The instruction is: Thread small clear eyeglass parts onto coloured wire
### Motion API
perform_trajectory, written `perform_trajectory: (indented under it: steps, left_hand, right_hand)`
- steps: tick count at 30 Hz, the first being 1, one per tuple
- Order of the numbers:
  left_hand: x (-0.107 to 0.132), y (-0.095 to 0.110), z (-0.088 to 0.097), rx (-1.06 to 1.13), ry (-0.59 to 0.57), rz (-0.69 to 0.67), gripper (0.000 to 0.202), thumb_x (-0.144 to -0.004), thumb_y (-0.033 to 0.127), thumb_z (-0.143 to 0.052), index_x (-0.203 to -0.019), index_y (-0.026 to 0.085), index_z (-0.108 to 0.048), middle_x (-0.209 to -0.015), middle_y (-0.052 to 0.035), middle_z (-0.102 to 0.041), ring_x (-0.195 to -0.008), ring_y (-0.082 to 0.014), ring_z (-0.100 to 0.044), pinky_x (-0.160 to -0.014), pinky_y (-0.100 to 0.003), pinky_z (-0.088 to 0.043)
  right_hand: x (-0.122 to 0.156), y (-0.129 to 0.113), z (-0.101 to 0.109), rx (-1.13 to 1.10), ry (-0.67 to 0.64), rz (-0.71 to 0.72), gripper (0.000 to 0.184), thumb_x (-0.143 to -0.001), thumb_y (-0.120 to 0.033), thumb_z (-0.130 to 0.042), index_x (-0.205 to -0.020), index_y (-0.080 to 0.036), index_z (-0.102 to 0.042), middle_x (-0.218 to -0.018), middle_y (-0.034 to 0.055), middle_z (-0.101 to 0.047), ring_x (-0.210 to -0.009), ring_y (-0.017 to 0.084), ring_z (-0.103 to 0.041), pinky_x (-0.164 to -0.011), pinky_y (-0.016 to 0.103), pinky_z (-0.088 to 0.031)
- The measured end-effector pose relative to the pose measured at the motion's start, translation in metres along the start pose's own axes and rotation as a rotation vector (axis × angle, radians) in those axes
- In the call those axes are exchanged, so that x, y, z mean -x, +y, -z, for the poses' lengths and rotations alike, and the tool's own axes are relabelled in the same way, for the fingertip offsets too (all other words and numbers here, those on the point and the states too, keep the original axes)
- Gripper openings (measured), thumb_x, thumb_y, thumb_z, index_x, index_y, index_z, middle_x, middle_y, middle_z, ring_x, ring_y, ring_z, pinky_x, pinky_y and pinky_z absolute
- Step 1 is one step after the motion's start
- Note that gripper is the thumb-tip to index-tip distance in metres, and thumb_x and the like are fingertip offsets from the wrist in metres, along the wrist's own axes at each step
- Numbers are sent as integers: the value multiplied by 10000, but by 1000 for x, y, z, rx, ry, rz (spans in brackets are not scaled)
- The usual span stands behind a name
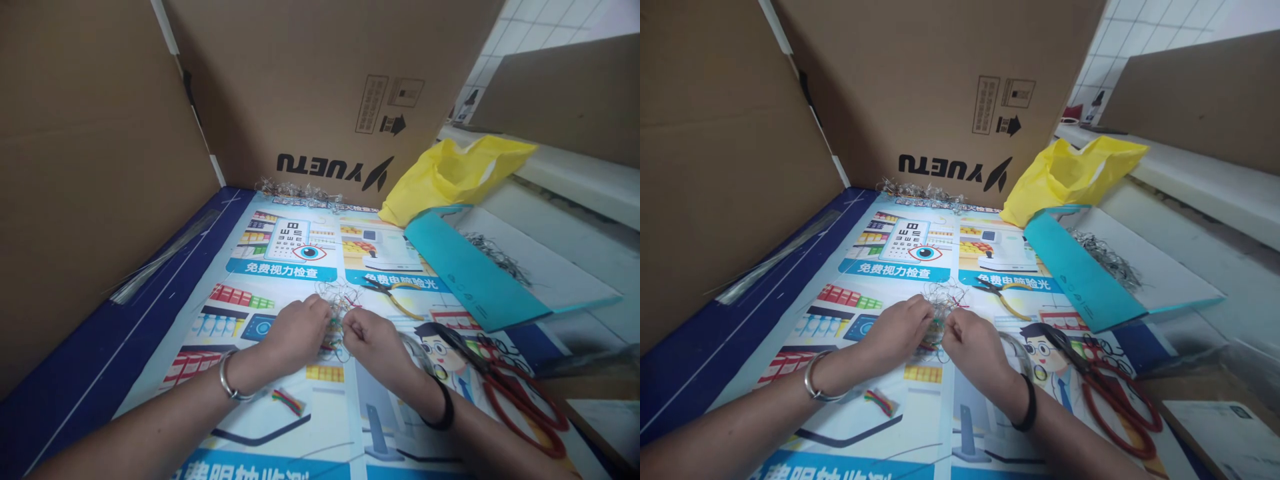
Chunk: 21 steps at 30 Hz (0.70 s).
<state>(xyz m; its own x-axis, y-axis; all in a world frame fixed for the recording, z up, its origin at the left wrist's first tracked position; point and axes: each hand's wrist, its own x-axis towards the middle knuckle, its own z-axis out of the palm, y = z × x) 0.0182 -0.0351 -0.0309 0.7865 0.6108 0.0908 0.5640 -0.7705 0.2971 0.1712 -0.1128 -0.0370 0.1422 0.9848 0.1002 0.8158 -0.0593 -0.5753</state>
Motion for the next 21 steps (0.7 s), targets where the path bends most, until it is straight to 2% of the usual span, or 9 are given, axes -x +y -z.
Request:
perform_trajectory:
  steps: [7,14,21]
  left_hand:
    - [1,2,-3,-72,-9,39,104,-853,142,-376,-842,177,-473,-833,-45,-536,-693,-182,-544,-569,-290,-341]
    - [-2,-8,3,44,54,161,162,-888,167,-319,-846,184,-474,-833,-31,-540,-688,-168,-545,-596,-288,-376]
    - [2,-14,7,295,37,-55,180,-869,173,-413,-758,187,-554,-776,-8,-562,-759,-147,-533,-670,-256,-407]
  right_hand:
    - [-1,-3,0,45,2,9,106,-664,-111,-441,-600,-193,-423,-524,-51,-405,-498,99,-364,-485,215,-214]
    - [2,-1,0,55,2,30,101,-650,-102,-445,-604,-190,-432,-525,-52,-412,-497,94,-368,-479,212,-209]
    - [4,1,1,-8,-4,-17,98,-698,-129,-448,-646,-196,-495,-527,-55,-438,-507,97,-405,-487,206,-240]
